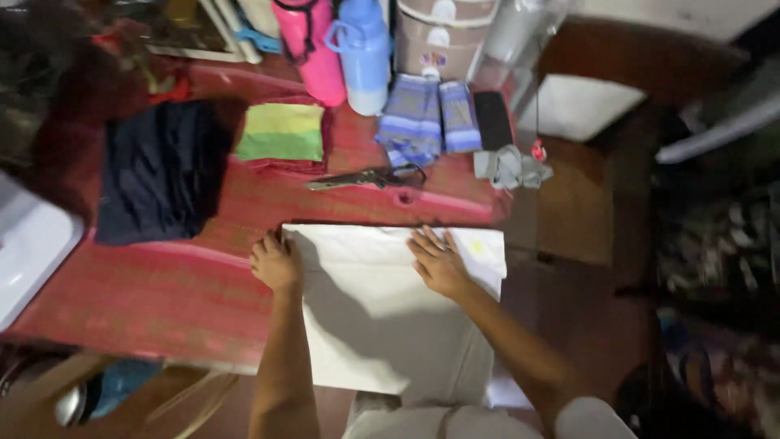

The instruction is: The person folds a large white cloth on a table, then uses scissors to cut it into smaller rectangular pieces. The person repeatedly folds the fabric, cuts along the edges, and stacks the cut pieces on the table.

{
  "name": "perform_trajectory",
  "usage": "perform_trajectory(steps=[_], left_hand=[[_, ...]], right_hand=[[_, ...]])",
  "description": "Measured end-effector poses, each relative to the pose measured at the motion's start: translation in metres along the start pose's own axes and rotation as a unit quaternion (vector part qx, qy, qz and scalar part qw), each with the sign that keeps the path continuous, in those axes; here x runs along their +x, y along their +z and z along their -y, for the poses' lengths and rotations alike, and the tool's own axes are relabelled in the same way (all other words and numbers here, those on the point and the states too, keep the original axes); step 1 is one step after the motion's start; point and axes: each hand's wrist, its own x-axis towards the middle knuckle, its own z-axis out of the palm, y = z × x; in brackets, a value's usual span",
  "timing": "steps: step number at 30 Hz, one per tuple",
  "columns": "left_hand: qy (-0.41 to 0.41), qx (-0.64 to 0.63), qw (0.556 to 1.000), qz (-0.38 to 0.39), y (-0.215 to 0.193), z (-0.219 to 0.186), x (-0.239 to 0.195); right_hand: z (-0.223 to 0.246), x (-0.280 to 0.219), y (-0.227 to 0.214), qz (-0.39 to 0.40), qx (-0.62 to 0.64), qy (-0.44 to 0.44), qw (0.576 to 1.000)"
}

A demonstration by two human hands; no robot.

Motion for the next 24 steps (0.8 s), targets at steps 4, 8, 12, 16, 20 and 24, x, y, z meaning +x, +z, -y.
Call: perform_trajectory(steps=[4, 8, 12, 16, 20, 24], left_hand=[[0.03, -0.021, 0.999, -0.01, 0.011, 0.007, 0.011], [0.117, -0.133, 0.98, -0.087, 0.022, 0.017, 0.015], [0.098, -0.168, 0.978, -0.069, 0.026, 0.031, 0.017], [0.188, -0.019, 0.97, -0.153, 0.032, 0.032, 0.029], [0.228, 0.023, 0.955, -0.19, 0.018, 0.025, 0.031], [0.29, -0.002, 0.927, -0.237, -0.003, -0.001, 0.004]], right_hand=[[0.04, 0.024, 0.024, -0.024, -0.011, 0.05, 0.998], [0.051, 0.029, 0.018, -0.025, -0.052, 0.075, 0.996], [0.056, 0.032, 0.007, 0.03, -0.044, 0.096, 0.994], [0.059, 0.033, 0.005, 0.035, -0.069, 0.102, 0.992], [0.059, 0.032, 0.011, 0.047, -0.06, 0.116, 0.99], [0.071, 0.038, 0.013, 0.063, -0.048, 0.171, 0.982]])
